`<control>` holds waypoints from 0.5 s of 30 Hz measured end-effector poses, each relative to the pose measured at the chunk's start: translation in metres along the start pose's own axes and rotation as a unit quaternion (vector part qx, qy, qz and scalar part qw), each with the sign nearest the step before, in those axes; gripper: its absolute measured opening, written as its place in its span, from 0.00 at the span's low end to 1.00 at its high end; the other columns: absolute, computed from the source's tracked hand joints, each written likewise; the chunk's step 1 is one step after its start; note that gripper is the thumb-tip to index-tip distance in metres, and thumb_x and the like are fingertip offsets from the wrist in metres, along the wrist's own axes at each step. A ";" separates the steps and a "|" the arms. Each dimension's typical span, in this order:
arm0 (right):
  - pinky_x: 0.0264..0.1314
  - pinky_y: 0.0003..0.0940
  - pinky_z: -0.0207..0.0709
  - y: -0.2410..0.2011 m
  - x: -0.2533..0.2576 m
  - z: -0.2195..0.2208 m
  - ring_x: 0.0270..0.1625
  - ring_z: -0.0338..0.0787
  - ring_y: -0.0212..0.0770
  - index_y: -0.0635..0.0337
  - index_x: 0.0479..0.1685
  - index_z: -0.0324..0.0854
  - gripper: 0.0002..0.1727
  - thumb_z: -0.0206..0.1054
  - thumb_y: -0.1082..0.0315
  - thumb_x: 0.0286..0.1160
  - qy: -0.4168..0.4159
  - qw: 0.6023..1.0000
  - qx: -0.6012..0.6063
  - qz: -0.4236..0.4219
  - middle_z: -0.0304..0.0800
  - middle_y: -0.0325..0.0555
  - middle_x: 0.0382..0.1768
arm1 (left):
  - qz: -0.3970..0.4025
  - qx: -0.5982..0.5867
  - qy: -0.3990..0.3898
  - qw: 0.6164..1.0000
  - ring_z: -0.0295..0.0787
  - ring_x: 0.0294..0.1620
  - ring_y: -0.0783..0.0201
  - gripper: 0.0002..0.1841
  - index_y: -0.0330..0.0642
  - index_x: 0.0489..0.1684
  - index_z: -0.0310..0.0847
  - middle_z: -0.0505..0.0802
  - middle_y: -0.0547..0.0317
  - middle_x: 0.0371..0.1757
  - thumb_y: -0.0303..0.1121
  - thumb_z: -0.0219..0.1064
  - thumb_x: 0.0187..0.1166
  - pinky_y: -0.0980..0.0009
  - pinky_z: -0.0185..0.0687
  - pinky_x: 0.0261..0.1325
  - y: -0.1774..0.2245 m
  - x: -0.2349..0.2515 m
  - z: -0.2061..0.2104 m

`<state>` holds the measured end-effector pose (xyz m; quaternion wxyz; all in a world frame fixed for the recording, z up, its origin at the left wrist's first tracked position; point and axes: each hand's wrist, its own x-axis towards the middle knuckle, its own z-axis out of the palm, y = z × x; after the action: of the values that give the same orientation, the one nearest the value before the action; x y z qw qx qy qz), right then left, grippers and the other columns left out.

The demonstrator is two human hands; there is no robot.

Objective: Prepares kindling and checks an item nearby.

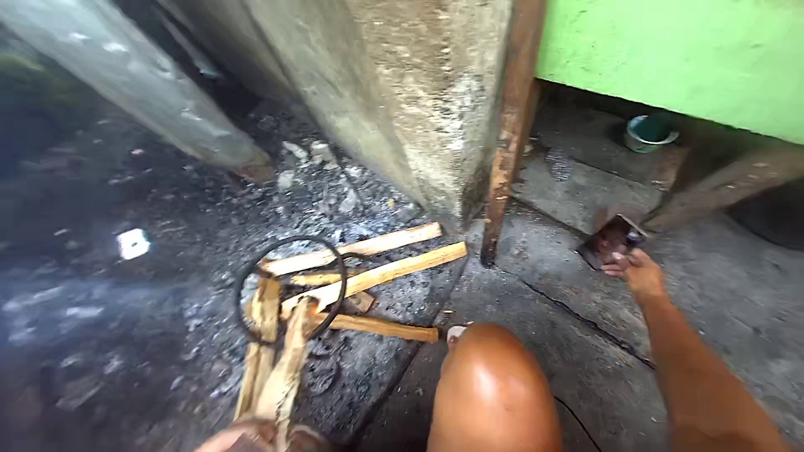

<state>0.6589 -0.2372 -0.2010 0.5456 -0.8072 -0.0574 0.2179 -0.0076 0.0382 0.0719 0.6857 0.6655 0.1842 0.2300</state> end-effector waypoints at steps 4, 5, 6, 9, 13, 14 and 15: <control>0.45 0.33 0.93 -0.011 -0.025 0.016 0.38 0.96 0.36 0.73 0.76 0.67 0.22 0.56 0.66 0.92 -0.077 0.996 0.002 -0.051 0.89 0.54 0.52 | 0.024 0.018 -0.024 0.999 0.84 0.67 0.75 0.28 0.58 0.73 0.83 0.89 0.74 0.69 0.57 0.71 0.75 0.77 0.81 0.68 -0.002 -0.011 -0.003; 0.46 0.33 0.93 -0.019 -0.034 0.022 0.38 0.96 0.35 0.73 0.76 0.65 0.23 0.55 0.65 0.92 -0.095 0.994 0.004 -0.058 0.89 0.53 0.52 | 0.025 0.000 -0.021 0.999 0.85 0.67 0.75 0.29 0.57 0.73 0.83 0.89 0.73 0.69 0.58 0.72 0.74 0.77 0.81 0.68 -0.006 -0.015 -0.005; 0.45 0.32 0.93 -0.027 -0.042 0.029 0.37 0.96 0.34 0.73 0.75 0.65 0.22 0.54 0.66 0.92 -0.111 0.992 0.009 -0.064 0.89 0.50 0.50 | 0.023 -0.018 -0.017 0.999 0.85 0.66 0.74 0.30 0.56 0.73 0.83 0.90 0.72 0.69 0.57 0.73 0.73 0.76 0.82 0.67 -0.011 -0.020 -0.007; 0.43 0.31 0.94 -0.055 -0.068 0.052 0.34 0.97 0.32 0.68 0.70 0.68 0.18 0.56 0.68 0.89 -0.162 0.982 0.035 -0.091 0.92 0.40 0.44 | 0.017 -0.054 -0.007 0.998 0.85 0.67 0.73 0.31 0.53 0.74 0.83 0.89 0.69 0.70 0.56 0.75 0.72 0.76 0.82 0.69 -0.020 -0.033 -0.012; 0.42 0.33 0.95 -0.107 -0.107 0.089 0.32 0.97 0.35 0.61 0.55 0.74 0.08 0.58 0.69 0.84 -0.262 0.950 0.043 -0.163 0.95 0.33 0.33 | 0.001 -0.075 0.014 0.997 0.87 0.65 0.73 0.31 0.51 0.74 0.83 0.90 0.67 0.69 0.54 0.76 0.71 0.76 0.83 0.67 -0.030 -0.044 -0.018; 0.42 0.33 0.95 -0.122 -0.116 0.099 0.32 0.97 0.35 0.60 0.53 0.76 0.08 0.59 0.69 0.83 -0.290 0.940 0.039 -0.176 0.95 0.33 0.32 | -0.001 -0.081 0.018 0.997 0.87 0.65 0.73 0.32 0.51 0.74 0.83 0.90 0.67 0.69 0.54 0.77 0.71 0.76 0.83 0.67 -0.033 -0.046 -0.019; 0.42 0.33 0.95 -0.138 -0.127 0.109 0.32 0.97 0.36 0.60 0.53 0.77 0.08 0.59 0.69 0.83 -0.318 0.929 0.038 -0.186 0.96 0.34 0.32 | -0.001 -0.087 0.021 0.996 0.87 0.65 0.73 0.32 0.50 0.74 0.83 0.90 0.66 0.69 0.54 0.77 0.71 0.75 0.83 0.67 -0.035 -0.047 -0.020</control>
<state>0.5199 -0.1305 -0.0733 0.5593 -0.6492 -0.3691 0.3598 -0.0554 0.0281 0.0332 0.7373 0.5983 0.1785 0.2579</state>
